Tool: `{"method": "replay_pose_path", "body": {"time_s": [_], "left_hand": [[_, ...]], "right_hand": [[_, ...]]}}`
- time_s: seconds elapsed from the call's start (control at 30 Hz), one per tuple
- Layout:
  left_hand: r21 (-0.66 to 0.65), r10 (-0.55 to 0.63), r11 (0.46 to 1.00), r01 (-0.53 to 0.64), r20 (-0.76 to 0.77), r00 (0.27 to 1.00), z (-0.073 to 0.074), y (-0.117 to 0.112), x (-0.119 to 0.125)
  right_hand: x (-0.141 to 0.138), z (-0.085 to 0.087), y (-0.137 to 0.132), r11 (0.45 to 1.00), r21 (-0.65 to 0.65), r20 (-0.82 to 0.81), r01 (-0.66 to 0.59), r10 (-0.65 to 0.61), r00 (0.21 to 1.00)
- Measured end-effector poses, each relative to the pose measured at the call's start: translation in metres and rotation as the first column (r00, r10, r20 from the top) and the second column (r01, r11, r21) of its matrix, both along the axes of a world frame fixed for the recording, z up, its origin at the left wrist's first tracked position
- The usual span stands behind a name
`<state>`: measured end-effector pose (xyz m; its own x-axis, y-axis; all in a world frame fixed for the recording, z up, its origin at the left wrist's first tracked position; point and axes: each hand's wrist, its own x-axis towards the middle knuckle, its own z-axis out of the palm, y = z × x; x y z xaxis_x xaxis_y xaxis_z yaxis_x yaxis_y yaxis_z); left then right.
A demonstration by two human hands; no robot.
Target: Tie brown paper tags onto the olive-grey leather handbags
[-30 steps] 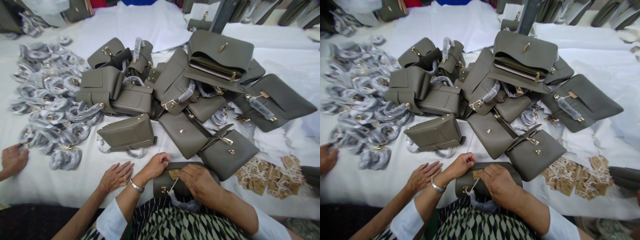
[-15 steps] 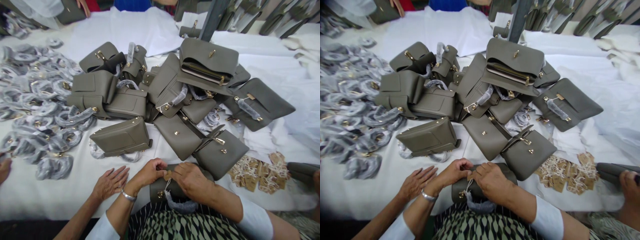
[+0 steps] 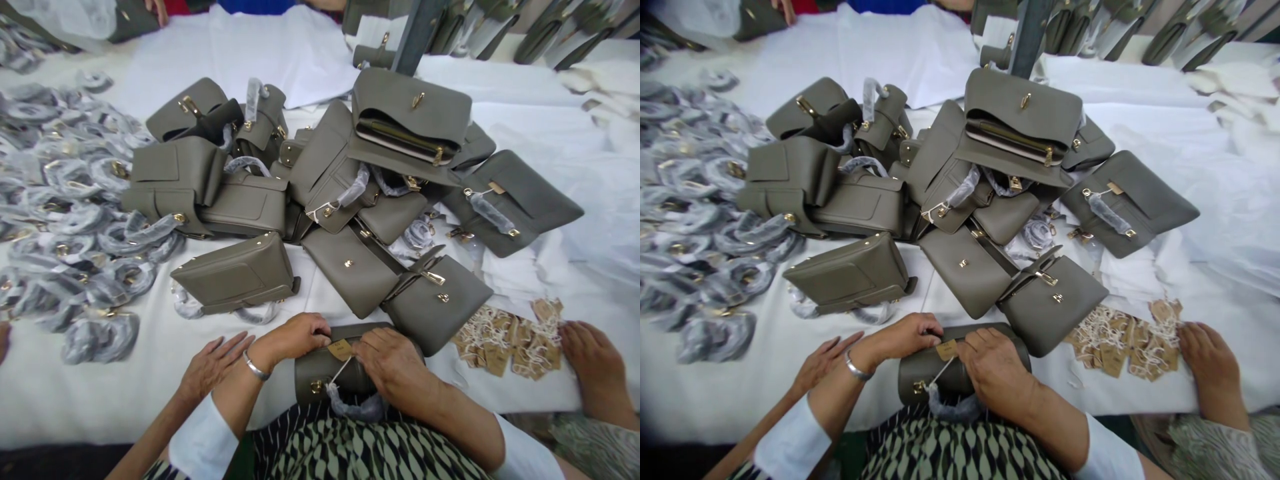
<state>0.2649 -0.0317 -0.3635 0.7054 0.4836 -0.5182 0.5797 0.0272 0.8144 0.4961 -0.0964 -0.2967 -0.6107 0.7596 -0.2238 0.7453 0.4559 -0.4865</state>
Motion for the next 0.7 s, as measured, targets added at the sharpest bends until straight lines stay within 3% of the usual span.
{"method": "replay_pose_path", "body": {"time_s": [0.13,0.33,0.43,0.6,0.7], "left_hand": [[0.165,-0.039,0.985,0.053,-0.084,0.996,0.012,-0.002,0.008],[0.319,0.072,0.948,-0.006,-0.193,0.979,0.025,-0.015,0.011],[0.365,0.047,0.93,0.031,-0.203,0.978,0.027,-0.021,0.012],[0.351,-0.077,0.925,0.144,-0.198,0.977,0.02,-0.02,0.011],[0.291,0.013,0.956,0.029,-0.144,0.99,0.013,-0.018,0.01]], "right_hand": [[-0.008,0.002,0.009,0.999,-0.024,0.04,-0.033,0.033,0.999],[-0.014,-0.008,0.017,0.997,-0.046,0.043,-0.054,0.056,0.998],[-0.019,-0.008,0.022,0.993,-0.057,0.104,-0.104,0.11,0.989],[-0.038,-0.007,0.035,0.978,-0.062,0.176,-0.2,0.208,0.962],[-0.047,-0.018,0.043,0.975,-0.103,0.17,-0.198,0.213,0.962]]}}
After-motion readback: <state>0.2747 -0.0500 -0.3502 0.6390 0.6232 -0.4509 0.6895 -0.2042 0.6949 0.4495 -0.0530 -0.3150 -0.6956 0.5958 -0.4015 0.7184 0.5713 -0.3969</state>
